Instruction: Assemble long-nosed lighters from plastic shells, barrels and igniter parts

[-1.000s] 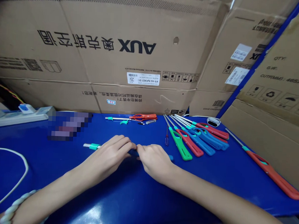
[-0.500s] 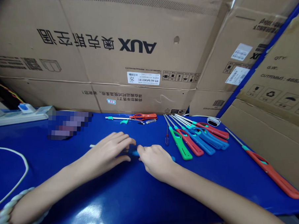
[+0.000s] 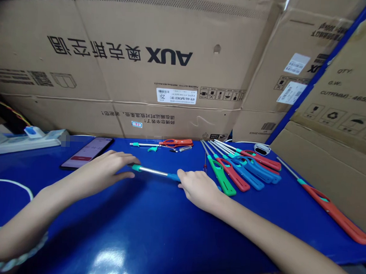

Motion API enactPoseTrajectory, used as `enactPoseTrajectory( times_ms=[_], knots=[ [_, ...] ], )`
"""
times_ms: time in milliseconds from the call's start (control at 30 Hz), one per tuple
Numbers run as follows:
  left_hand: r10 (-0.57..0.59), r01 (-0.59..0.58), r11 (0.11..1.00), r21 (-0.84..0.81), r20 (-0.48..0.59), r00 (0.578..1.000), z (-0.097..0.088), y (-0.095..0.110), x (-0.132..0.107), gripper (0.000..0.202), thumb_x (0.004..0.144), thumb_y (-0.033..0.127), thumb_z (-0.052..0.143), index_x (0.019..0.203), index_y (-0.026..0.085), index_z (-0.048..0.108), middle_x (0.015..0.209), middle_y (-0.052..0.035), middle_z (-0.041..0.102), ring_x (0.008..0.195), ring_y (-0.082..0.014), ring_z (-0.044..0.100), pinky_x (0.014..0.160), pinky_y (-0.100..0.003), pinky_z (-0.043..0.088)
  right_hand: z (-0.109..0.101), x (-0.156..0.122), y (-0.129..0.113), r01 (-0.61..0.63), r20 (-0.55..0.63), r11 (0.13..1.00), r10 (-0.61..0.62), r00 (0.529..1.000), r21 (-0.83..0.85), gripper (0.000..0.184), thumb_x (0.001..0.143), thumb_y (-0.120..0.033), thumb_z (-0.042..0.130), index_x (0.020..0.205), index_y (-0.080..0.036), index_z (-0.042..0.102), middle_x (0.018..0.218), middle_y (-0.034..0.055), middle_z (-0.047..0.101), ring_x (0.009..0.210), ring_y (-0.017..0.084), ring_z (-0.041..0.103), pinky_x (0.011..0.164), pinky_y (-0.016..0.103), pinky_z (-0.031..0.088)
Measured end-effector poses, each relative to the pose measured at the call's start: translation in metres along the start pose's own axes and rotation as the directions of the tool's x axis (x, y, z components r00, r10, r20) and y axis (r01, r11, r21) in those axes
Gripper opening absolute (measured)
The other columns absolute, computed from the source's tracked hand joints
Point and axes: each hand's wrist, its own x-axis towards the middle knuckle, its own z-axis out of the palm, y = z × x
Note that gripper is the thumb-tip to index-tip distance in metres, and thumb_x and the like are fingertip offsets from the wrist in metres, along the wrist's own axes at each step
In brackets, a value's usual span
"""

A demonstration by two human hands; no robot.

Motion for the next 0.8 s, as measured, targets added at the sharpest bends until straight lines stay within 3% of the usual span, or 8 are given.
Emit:
enactPoseTrajectory(
  times_ms=[167, 467, 667, 800],
  knots=[
    [0.020, -0.020, 1.000, 0.010, -0.059, 0.998, -0.003, 0.005, 0.003, 0.017, 0.091, 0.035, 0.051, 0.094, 0.022, 0.060, 0.091, -0.0024, 0.069, 0.085, -0.0214, 0.061, 0.077, -0.032, 0.036, -0.003, -0.001, 0.000, -0.013, 0.004, 1.000, 0.013, 1.000, 0.003, 0.007, 0.094, -0.024, 0.048, 0.092, -0.017, 0.049, 0.079, 0.0067, 0.067, 0.071, 0.023, 0.066, 0.053, 0.028, 0.024],
    [0.100, -0.099, 0.989, 0.107, -0.003, 0.995, -0.006, 0.006, 0.007, 0.016, 0.091, 0.033, 0.055, 0.084, 0.019, 0.057, 0.084, -0.0025, 0.066, 0.081, -0.0212, 0.059, 0.075, -0.031, 0.032, -0.001, -0.001, 0.002, -0.023, -0.016, 0.999, 0.024, 1.000, 0.034, 0.008, 0.094, -0.025, 0.050, 0.094, -0.017, 0.049, 0.079, 0.0060, 0.067, 0.068, 0.022, 0.065, 0.052, 0.027, 0.021],
    [0.117, -0.112, 0.982, 0.152, -0.024, 0.993, -0.006, 0.005, 0.007, 0.020, 0.094, 0.034, 0.050, 0.085, 0.018, 0.057, 0.085, -0.0033, 0.066, 0.081, -0.0213, 0.059, 0.075, -0.032, 0.031, -0.004, -0.002, 0.004, -0.024, -0.022, 0.999, 0.025, 0.999, 0.040, 0.007, 0.093, -0.025, 0.051, 0.093, -0.018, 0.050, 0.078, 0.0057, 0.067, 0.068, 0.021, 0.064, 0.052, 0.027, 0.022],
    [0.165, -0.164, 0.979, 0.124, 0.005, 0.986, -0.006, 0.015, 0.008, 0.020, 0.095, 0.029, 0.049, 0.081, 0.017, 0.056, 0.083, -0.0025, 0.064, 0.080, -0.0196, 0.058, 0.077, -0.032, 0.031, -0.005, -0.002, 0.000, -0.002, -0.026, 0.999, 0.003, 1.000, 0.037, 0.007, 0.093, -0.024, 0.051, 0.093, -0.017, 0.050, 0.077, 0.0049, 0.067, 0.069, 0.021, 0.065, 0.051, 0.027, 0.023]
  ],
)
